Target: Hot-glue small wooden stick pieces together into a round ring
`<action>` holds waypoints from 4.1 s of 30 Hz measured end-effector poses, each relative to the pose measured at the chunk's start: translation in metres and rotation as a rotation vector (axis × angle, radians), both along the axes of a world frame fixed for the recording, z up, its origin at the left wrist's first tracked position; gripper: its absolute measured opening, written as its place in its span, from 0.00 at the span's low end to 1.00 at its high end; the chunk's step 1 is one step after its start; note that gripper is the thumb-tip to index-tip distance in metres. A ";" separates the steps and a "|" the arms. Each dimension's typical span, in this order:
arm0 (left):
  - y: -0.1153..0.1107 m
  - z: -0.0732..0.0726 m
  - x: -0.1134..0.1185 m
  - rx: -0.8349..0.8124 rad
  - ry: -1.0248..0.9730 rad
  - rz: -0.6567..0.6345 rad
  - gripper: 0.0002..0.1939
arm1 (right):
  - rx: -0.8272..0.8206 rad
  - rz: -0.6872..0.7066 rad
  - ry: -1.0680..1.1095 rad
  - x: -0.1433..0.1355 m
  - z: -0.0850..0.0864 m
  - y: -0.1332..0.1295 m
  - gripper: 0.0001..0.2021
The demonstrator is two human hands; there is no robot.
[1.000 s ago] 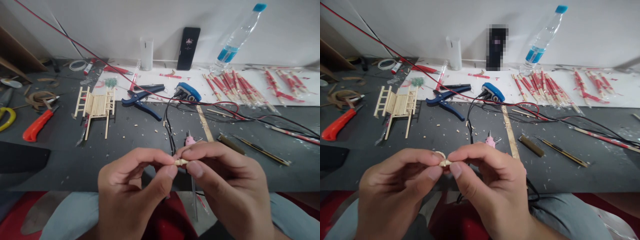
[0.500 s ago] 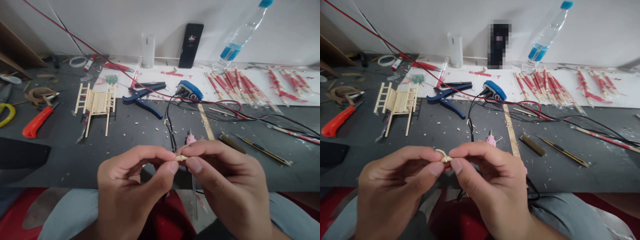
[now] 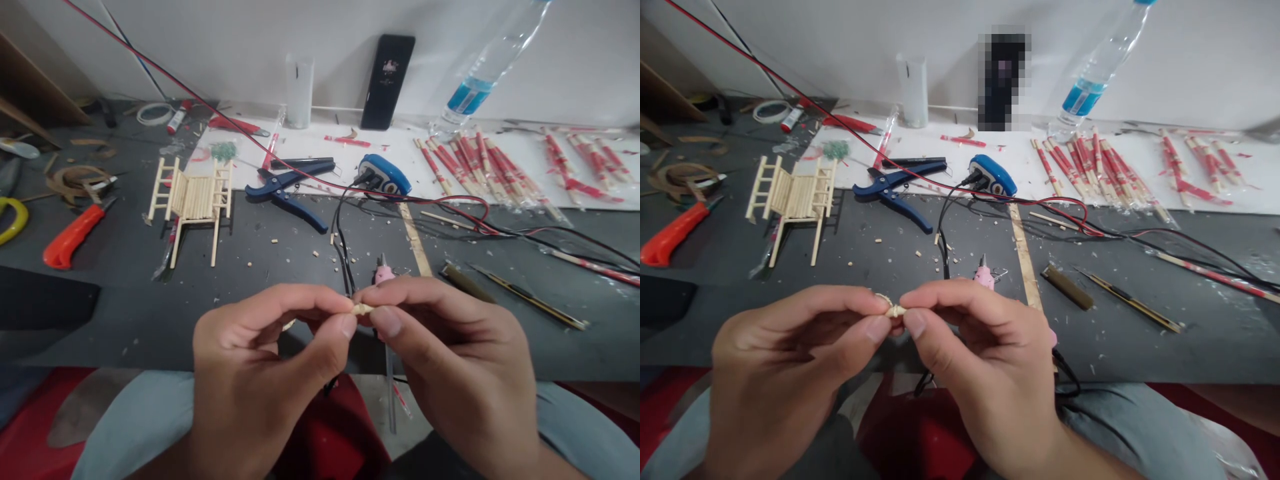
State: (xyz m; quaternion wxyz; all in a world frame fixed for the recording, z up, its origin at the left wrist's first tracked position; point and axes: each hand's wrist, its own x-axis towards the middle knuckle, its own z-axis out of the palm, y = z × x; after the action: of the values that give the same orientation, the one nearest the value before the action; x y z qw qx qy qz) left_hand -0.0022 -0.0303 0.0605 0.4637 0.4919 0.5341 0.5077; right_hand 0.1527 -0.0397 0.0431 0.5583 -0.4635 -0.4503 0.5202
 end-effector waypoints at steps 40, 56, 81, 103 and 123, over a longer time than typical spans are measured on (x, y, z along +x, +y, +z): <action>-0.004 -0.011 -0.011 0.254 0.263 0.010 0.13 | 0.204 -0.107 -0.293 -0.004 0.000 0.002 0.09; -0.001 -0.015 -0.016 0.375 0.364 0.000 0.11 | 0.259 -0.103 -0.326 -0.005 -0.004 0.009 0.09; -0.006 -0.013 -0.028 0.738 0.695 -0.060 0.03 | 0.783 -0.069 -0.978 0.019 -0.001 0.006 0.10; -0.005 -0.006 -0.029 0.776 0.769 -0.157 0.04 | 0.543 0.215 -0.649 0.032 0.014 0.016 0.16; -0.001 0.000 -0.026 0.790 0.788 -0.181 0.08 | 0.528 0.232 -0.667 0.032 0.012 0.017 0.12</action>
State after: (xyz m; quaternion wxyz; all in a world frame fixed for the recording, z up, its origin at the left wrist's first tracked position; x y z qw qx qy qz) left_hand -0.0282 -0.0310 0.0606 0.0515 0.8244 0.3917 0.4053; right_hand 0.1846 -0.0222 0.0556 0.4197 -0.3938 -0.7724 0.2685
